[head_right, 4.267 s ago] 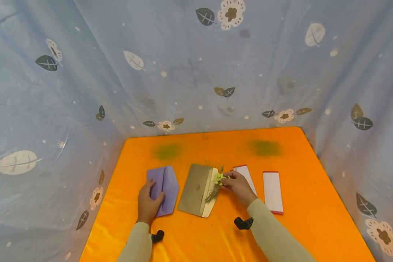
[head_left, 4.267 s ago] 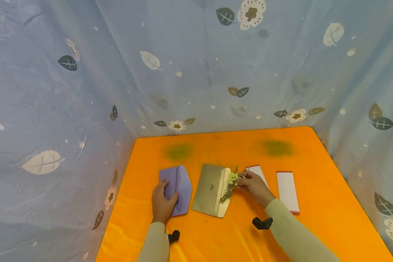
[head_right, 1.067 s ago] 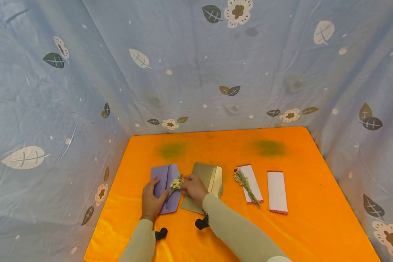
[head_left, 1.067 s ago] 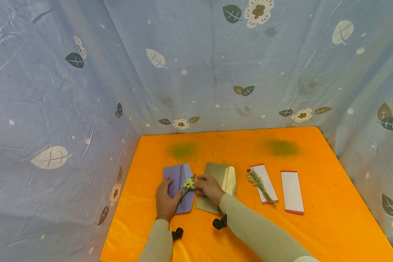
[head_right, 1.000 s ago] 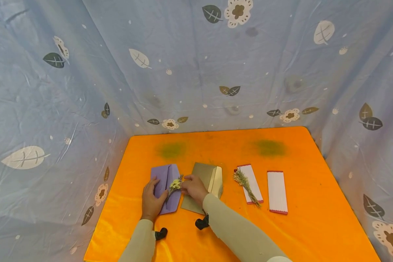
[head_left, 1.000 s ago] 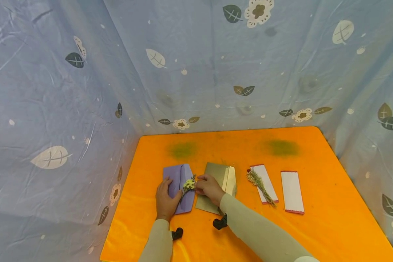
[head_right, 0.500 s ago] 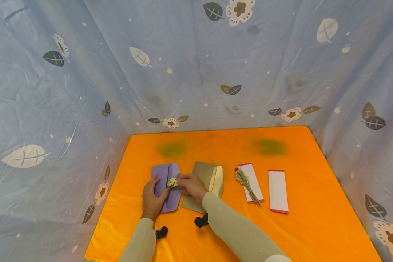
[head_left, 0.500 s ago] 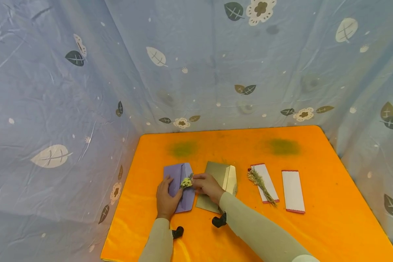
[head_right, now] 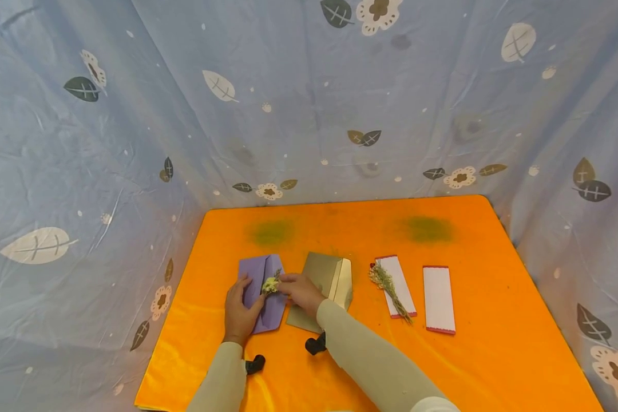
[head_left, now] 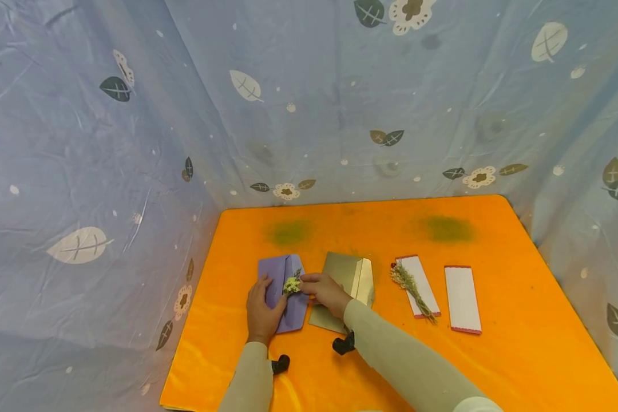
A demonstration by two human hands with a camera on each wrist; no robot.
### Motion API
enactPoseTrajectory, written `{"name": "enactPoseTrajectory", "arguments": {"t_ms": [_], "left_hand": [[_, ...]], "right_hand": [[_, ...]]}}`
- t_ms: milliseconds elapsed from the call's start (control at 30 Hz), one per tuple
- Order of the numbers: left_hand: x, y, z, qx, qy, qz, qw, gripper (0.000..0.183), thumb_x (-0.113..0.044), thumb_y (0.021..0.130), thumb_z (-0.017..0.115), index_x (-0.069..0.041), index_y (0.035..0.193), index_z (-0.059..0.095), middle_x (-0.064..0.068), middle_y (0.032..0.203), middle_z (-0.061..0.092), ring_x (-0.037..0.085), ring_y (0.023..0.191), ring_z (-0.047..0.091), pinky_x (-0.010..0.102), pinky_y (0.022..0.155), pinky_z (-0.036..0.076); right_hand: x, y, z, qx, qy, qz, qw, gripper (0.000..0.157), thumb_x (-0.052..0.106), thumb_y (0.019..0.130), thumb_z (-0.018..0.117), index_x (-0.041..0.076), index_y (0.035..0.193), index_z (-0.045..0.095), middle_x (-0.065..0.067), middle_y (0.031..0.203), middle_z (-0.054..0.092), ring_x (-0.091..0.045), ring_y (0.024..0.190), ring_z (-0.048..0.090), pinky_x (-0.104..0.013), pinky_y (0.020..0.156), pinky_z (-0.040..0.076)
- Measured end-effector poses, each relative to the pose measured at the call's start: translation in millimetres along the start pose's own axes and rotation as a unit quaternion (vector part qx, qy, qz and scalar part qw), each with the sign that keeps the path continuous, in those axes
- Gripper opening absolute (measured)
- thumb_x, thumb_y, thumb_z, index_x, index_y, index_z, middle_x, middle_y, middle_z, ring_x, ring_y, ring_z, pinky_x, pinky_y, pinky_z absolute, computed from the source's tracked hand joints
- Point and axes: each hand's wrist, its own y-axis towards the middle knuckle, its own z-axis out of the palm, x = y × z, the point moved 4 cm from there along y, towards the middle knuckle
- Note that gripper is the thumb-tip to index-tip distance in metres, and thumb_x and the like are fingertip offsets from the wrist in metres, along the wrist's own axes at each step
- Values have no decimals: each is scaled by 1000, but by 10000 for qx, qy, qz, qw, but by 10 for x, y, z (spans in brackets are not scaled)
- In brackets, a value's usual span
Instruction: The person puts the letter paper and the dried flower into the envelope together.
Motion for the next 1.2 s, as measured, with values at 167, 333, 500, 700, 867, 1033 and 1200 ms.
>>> {"name": "enactPoseTrajectory", "arguments": {"t_ms": [167, 333, 500, 700, 867, 1033, 1200], "left_hand": [[19, 0, -5, 86, -22, -121, 9999, 59, -24, 91, 83, 1, 142, 65, 20, 159, 54, 43, 147, 46, 61, 120, 34], [16, 14, -21, 58, -75, -85, 9999, 58, -25, 91, 82, 2, 141, 66, 21, 158, 54, 44, 146, 47, 61, 120, 34], [-1, 17, -17, -52, -40, 74, 10000, 58, -23, 90, 83, 3, 139, 66, 23, 156, 56, 46, 143, 49, 64, 117, 36], [9, 6, 2, -108, -2, 200, 9997, 58, -23, 89, 82, 4, 138, 66, 24, 155, 56, 46, 142, 50, 64, 116, 36], [4, 7, -1, -64, -56, 142, 9999, 59, -24, 89, 82, 3, 140, 66, 23, 156, 55, 44, 144, 48, 62, 118, 35], [-12, 2, -11, -61, -121, 131, 9998, 58, -22, 91, 82, 3, 141, 66, 23, 157, 55, 45, 144, 47, 64, 118, 34], [-17, 1, -17, -98, -107, 160, 9998, 57, -22, 92, 82, 4, 140, 65, 24, 157, 54, 45, 144, 48, 65, 117, 34]], "right_hand": [[5, -7, 25, -283, -41, -10, 9996, 56, 21, 110, 66, -6, 156, 50, -22, 149, 57, -40, 131, 61, -55, 105, 54], [64, -58, 70, -729, -10, -60, 9973, 52, 21, 109, 66, -6, 150, 50, -20, 136, 57, -41, 121, 65, -56, 103, 53], [71, -32, 111, -843, 47, -151, 9963, 47, 18, 107, 67, -9, 144, 52, -20, 129, 59, -42, 115, 67, -55, 101, 55], [55, 1, 163, -571, 180, -165, 9981, 48, 17, 109, 65, -9, 147, 53, -20, 136, 61, -43, 128, 63, -55, 106, 53], [50, 28, 193, -249, 386, -170, 9988, 50, 19, 111, 62, -7, 152, 52, -22, 145, 58, -43, 136, 58, -54, 109, 51], [36, 55, 223, 76, 522, -170, 9985, 53, 23, 112, 62, -6, 156, 51, -23, 153, 54, -43, 140, 54, -56, 112, 48], [15, 67, 255, 229, 761, -241, 9965, 56, 23, 111, 62, -6, 157, 49, -24, 157, 50, -45, 144, 49, -56, 114, 46]]}}
